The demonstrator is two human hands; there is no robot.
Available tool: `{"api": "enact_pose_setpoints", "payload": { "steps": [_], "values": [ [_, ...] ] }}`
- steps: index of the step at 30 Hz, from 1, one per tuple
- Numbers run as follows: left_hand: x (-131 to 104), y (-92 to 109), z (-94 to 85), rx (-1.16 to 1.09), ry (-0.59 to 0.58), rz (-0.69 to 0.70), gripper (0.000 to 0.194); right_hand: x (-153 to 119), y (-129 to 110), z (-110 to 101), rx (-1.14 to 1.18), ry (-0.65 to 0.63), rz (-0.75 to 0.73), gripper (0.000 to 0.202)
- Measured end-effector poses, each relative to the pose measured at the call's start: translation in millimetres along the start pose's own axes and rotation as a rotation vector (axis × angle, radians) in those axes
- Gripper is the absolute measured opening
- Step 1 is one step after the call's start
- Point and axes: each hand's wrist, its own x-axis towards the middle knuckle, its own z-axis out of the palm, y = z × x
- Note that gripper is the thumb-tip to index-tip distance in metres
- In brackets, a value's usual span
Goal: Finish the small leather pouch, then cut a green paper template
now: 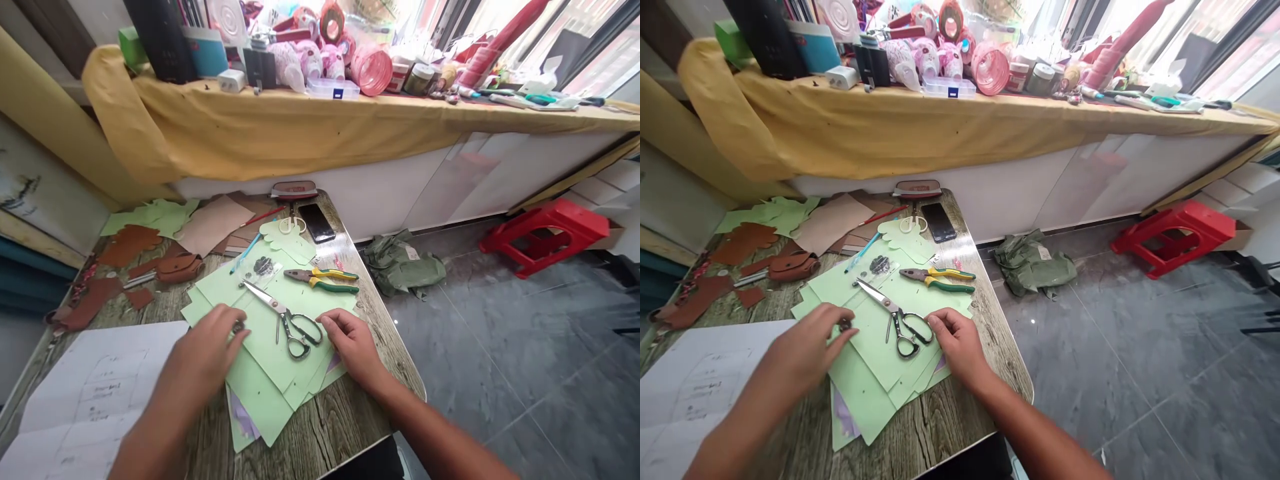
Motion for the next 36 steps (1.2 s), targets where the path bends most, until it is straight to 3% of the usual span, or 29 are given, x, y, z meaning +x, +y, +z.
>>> {"api": "enact_pose_setpoints", "payload": {
  "steps": [4,7,10,13,16,20,25,29,36],
  "values": [
    [31.6,-45.2,-13.1,0.118,-0.034,-0.087,0.032,36.0,-17.3,-14.0,-0.077,-0.029,-0.032,0.032],
    [42.8,-56.0,-15.9,0.126,-0.011,-0.094,0.038,83.5,-21.1,-24.8,-0.187,-0.028,-0.043,0.034],
    [58.2,-36.5,-22.3,0.112,0.178,-0.055,0.046,138.4,-14.9,-35.0,-0.256,0.021,-0.036,0.034],
    [95.7,8.5,-31.6,0.022,0.262,0.183,0.039,189.0,-7.7,-43.2,-0.353,0.062,-0.017,0.037],
    [152.4,59.2,-36.2,0.099,0.267,0.288,0.035,229.1,-5.7,-47.8,-0.458,0.079,-0.001,0.042],
    [221.6,103.2,-27.9,0.239,0.187,0.233,0.039,263.6,-6.0,-49.5,-0.588,0.062,0.028,0.038],
    [261.2,112.1,-5.6,0.256,0.046,0.185,0.046,280.6,-4.3,-50.0,-0.662,-0.007,0.029,0.036],
    [269.4,108.5,3.2,0.228,0.007,0.159,0.053,286.9,-3.3,-52.6,-0.662,-0.058,0.026,0.039],
    [274.0,107.3,0.6,0.204,-0.025,0.143,0.057,293.3,0.2,-57.9,-0.603,-0.083,0.026,0.042]
  ]
}}
